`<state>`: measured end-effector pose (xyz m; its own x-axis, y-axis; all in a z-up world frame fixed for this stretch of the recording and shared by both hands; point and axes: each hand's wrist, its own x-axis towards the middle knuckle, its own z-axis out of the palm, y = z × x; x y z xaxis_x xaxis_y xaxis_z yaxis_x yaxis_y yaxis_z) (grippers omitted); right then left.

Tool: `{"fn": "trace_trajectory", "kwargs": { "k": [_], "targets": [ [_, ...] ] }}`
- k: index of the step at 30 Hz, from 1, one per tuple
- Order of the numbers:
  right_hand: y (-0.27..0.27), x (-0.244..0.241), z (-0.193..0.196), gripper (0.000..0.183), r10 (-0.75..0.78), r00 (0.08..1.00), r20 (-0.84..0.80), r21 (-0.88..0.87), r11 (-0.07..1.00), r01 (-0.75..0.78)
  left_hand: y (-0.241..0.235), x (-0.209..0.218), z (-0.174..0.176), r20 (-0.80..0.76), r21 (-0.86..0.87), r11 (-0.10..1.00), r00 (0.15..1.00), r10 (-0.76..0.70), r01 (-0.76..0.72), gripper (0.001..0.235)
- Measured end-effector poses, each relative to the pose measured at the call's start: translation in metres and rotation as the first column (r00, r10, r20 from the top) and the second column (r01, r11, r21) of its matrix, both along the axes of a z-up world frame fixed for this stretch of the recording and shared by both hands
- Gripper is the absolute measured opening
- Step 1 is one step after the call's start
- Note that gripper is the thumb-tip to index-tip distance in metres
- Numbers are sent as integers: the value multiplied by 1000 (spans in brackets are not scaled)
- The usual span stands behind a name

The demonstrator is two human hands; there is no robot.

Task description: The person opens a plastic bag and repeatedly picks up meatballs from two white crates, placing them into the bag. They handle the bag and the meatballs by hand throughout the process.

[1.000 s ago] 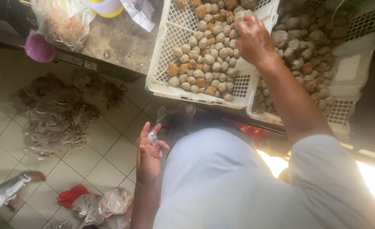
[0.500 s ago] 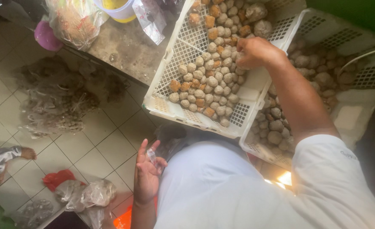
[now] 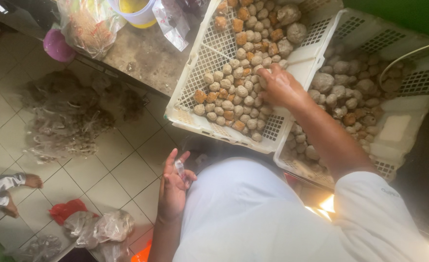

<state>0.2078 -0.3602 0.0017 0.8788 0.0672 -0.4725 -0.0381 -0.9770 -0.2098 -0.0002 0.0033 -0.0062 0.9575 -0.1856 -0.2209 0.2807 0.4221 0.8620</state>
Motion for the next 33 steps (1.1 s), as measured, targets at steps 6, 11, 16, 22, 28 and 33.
{"fn": "trace_trajectory", "kwargs": {
  "k": [6,11,16,22,28,33],
  "targets": [
    [-16,15,-20,65,-62,996,71,105,993,54,13,-3,0,65,-27,999,997,-38,40,77],
    [-30,36,-22,72,-660,743,112,712,575,404,23,-6,-1,14,-45,996,997,-81,81,93],
    [-14,0,-5,59,-492,846,204,488,800,347,32,-13,0,-5,-49,994,995,-95,94,93],
    [22,-38,12,85,-203,978,49,-76,976,207,34,-14,-5,-31,-57,989,990,-141,139,97],
    [34,-34,15,85,-392,919,38,53,919,390,33,-12,-1,8,16,987,987,-159,159,96],
    [29,-34,-2,86,-276,943,187,-28,958,286,36,-15,-3,46,105,982,985,-164,158,91]
  ]
}}
